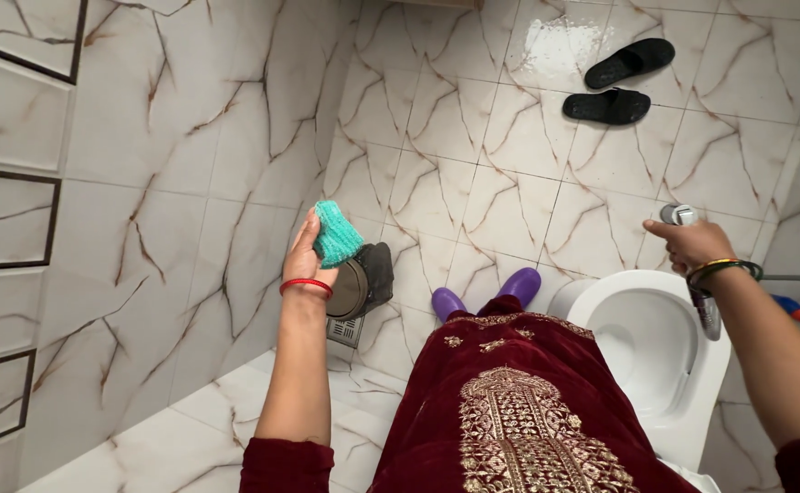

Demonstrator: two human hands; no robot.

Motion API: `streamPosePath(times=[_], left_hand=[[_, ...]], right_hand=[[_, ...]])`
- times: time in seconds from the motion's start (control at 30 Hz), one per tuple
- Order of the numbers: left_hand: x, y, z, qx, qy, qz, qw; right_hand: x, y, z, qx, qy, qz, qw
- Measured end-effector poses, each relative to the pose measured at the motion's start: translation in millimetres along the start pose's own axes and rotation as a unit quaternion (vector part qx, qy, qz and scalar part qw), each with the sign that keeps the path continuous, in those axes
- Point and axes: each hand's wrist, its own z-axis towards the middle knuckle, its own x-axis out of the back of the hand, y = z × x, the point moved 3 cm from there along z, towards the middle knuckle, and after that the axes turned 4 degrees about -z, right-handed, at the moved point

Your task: The person retrieves a sponge from a drawer, applies a white cleaning substance from a container to it, and then uses the sponge to scrub the exterior and interior surfaces of a toilet. The person also uses a hand-held sprayer to rinse the toilet and the floor around it.

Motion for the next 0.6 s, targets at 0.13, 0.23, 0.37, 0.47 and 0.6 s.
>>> streamPosePath(times=[0.13, 0.23, 0.37, 0.47, 0.6], left_hand=[[0.7, -1.0, 0.4, -0.001, -0.006, 0.012, 1.000], [1.0, -2.1, -0.7, 0.002, 0.012, 0.014, 1.000], [-0.8, -1.5, -3.4, 0.005, -0.002, 0.015, 1.000], [0.0, -1.1, -4.5, 0.009, -0.003, 0.009, 1.000], [2.2, -0.5, -4.1, 0.004, -0.008, 0.007, 1.000]], right_hand=[[-24.5, -5.8, -1.1, -0.001, -0.045, -0.012, 0.999], [-53.6, -19.7, -10.7, -0.002, -0.112, 0.031, 0.993], [-78.2, -38.1, -26.5, 0.014, -0.191, 0.086, 0.978], [-83.9, -46.0, -33.1, 0.018, -0.207, 0.092, 0.974], [-73.6, -42.5, -25.3, 0.006, -0.167, 0.027, 0.986]])
